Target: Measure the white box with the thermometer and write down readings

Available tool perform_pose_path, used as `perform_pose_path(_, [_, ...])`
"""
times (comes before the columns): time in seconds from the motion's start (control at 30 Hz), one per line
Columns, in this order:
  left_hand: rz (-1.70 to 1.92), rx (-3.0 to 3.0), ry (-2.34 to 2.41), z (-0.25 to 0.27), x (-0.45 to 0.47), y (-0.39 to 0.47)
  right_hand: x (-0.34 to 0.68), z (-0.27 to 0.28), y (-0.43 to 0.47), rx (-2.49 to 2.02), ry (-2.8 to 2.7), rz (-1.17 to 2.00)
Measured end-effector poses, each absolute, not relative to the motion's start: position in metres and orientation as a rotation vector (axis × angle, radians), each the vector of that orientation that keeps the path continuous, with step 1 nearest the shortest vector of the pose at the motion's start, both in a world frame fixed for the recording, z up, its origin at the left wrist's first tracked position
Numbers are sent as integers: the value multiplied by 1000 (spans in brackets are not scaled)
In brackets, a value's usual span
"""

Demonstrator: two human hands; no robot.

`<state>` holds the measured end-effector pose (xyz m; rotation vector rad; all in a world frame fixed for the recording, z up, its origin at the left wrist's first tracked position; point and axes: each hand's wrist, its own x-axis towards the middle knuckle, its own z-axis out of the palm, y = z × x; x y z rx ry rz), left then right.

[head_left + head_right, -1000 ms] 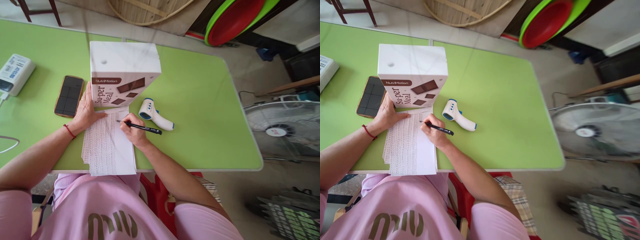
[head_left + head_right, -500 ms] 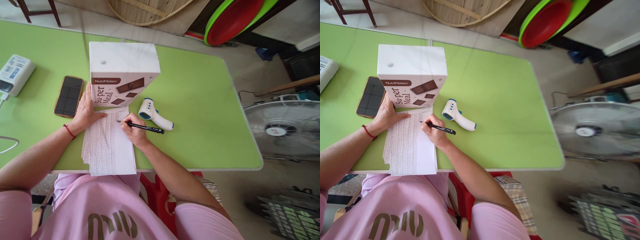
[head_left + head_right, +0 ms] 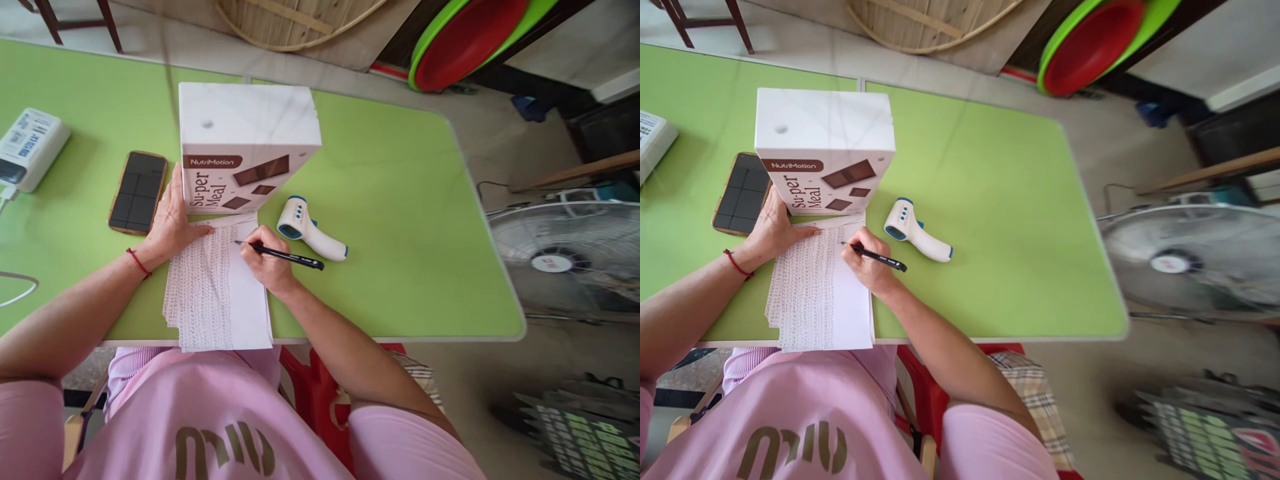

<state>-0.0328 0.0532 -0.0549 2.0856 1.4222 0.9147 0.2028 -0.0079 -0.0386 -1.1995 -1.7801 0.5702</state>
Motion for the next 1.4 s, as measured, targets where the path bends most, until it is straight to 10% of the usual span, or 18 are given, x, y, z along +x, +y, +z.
perform_pose_path(1.4, [984, 2040, 1436, -53, -32, 53, 204, -40, -7, -1115, -1710, 492])
